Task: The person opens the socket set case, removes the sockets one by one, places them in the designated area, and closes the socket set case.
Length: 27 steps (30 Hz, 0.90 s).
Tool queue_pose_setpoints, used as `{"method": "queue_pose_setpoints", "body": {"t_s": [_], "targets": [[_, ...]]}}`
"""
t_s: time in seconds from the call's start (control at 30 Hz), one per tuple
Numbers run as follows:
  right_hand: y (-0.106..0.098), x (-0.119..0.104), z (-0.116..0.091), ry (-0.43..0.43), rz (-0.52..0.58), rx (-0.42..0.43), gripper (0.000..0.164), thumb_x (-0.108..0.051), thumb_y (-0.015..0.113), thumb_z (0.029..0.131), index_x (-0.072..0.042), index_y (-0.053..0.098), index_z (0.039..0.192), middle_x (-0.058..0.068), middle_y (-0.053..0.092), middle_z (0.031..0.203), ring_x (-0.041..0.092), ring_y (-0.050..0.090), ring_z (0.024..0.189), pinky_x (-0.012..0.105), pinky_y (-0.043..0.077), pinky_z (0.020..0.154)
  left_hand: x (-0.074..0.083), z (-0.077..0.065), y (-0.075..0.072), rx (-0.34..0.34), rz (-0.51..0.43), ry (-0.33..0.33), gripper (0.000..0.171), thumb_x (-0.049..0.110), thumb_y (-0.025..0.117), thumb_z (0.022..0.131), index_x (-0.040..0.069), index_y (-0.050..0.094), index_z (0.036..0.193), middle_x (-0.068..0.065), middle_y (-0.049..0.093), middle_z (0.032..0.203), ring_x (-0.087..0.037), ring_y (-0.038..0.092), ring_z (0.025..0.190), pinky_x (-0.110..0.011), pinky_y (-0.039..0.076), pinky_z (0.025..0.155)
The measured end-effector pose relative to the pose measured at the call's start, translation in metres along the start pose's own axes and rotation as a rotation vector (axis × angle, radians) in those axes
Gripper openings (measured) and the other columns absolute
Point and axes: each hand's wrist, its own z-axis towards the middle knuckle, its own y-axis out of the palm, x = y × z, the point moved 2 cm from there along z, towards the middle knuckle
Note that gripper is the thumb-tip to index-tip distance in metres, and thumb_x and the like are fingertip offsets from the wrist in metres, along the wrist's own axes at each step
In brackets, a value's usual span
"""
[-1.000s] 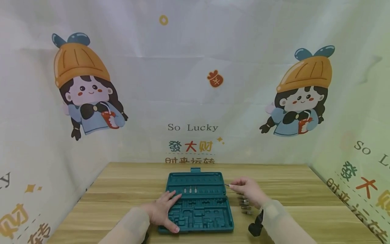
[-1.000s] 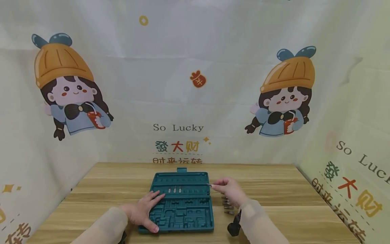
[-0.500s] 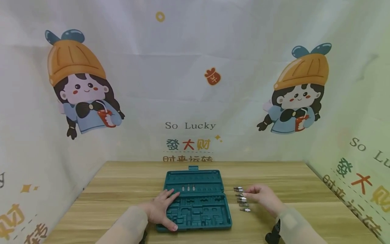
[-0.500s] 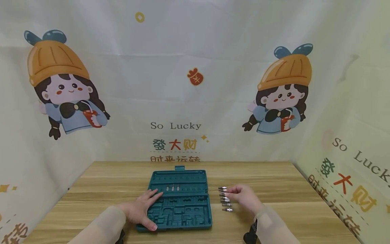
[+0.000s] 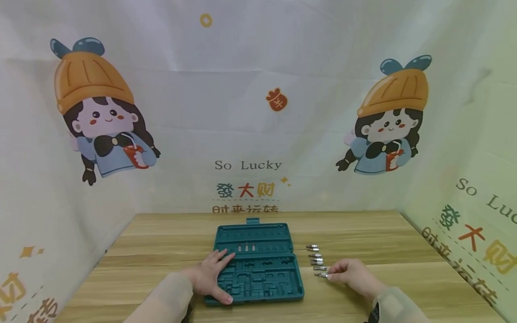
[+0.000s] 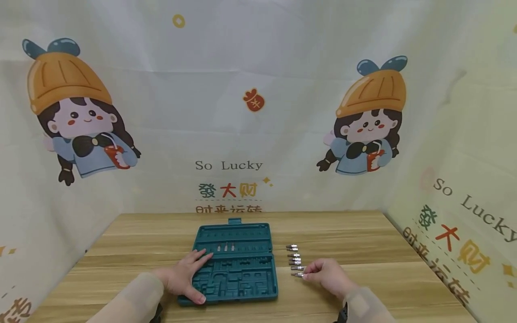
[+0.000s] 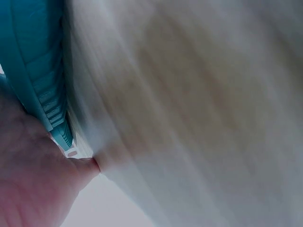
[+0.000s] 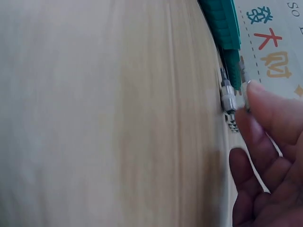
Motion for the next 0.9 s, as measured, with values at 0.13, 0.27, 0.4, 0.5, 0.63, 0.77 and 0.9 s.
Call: {"method": "queue_pose_setpoints", "body": {"t_s": [0.13, 0.27, 0.4, 0.5, 0.63, 0.77, 0.9], "targets": [[0.004, 0.001, 0.002, -0.016, -0.007, 0.006, 0.019, -0.012, 0.077, 0.081, 0.002, 0.070, 0.090, 0.002, 0.065, 0.087, 0.017, 0.053, 0.082, 0.033, 0.044, 0.071, 0.002, -0.001, -0.001, -0.004, 0.003, -0.004, 0.112, 0.068, 0.072, 0.069, 0.022, 0.018, 0.156, -0.010, 0.011, 0.160, -0.038, 0.005, 0.145, -0.067, 0.020, 0.105], [0.008, 0.003, 0.005, -0.002, -0.045, 0.049, 0.017, -0.012, 0.079, 0.078, -0.001, 0.070, 0.087, 0.001, 0.064, 0.085, 0.017, 0.054, 0.081, 0.033, 0.043, 0.073, 0.004, -0.002, -0.001, -0.010, -0.002, -0.009, 0.112, 0.068, 0.072, 0.069, 0.022, 0.018, 0.155, -0.010, 0.011, 0.160, -0.038, 0.004, 0.145, -0.067, 0.020, 0.105], [0.011, 0.003, 0.008, 0.011, -0.094, 0.108, 0.016, -0.012, 0.080, 0.076, -0.004, 0.069, 0.084, -0.001, 0.064, 0.082, 0.016, 0.054, 0.080, 0.033, 0.043, 0.074, 0.005, -0.003, -0.002, -0.011, 0.000, -0.015, 0.112, 0.068, 0.072, 0.069, 0.023, 0.018, 0.155, -0.009, 0.011, 0.160, -0.037, 0.004, 0.146, -0.067, 0.020, 0.105], [0.014, 0.001, 0.010, 0.015, -0.111, 0.143, 0.015, -0.010, 0.080, 0.076, -0.004, 0.069, 0.084, -0.001, 0.064, 0.081, 0.015, 0.054, 0.078, 0.033, 0.042, 0.073, 0.005, -0.003, -0.003, -0.014, 0.004, -0.022, 0.112, 0.069, 0.072, 0.069, 0.024, 0.018, 0.156, -0.008, 0.011, 0.160, -0.036, 0.004, 0.146, -0.066, 0.019, 0.105], [0.015, -0.001, 0.011, 0.028, -0.109, 0.185, 0.017, -0.007, 0.081, 0.074, -0.002, 0.066, 0.082, 0.000, 0.062, 0.079, 0.016, 0.053, 0.075, 0.032, 0.042, 0.069, 0.005, -0.003, -0.003, -0.013, 0.008, -0.023, 0.112, 0.070, 0.072, 0.068, 0.024, 0.018, 0.156, -0.008, 0.011, 0.160, -0.036, 0.004, 0.146, -0.066, 0.019, 0.106], [0.016, -0.003, 0.012, 0.053, -0.129, 0.216, 0.019, -0.006, 0.082, 0.073, -0.004, 0.064, 0.080, 0.000, 0.060, 0.076, 0.015, 0.052, 0.073, 0.031, 0.041, 0.068, 0.005, -0.002, -0.003, -0.007, 0.009, -0.016, 0.112, 0.069, 0.072, 0.069, 0.023, 0.019, 0.155, -0.009, 0.012, 0.160, -0.037, 0.005, 0.145, -0.066, 0.019, 0.106], [0.015, -0.004, 0.011, 0.050, -0.142, 0.217, 0.020, -0.007, 0.082, 0.073, -0.005, 0.062, 0.078, 0.000, 0.060, 0.077, 0.016, 0.051, 0.073, 0.032, 0.040, 0.067, 0.004, -0.002, -0.001, -0.007, 0.008, -0.017, 0.112, 0.069, 0.072, 0.068, 0.024, 0.019, 0.155, -0.009, 0.012, 0.160, -0.037, 0.005, 0.145, -0.065, 0.020, 0.106]]}}
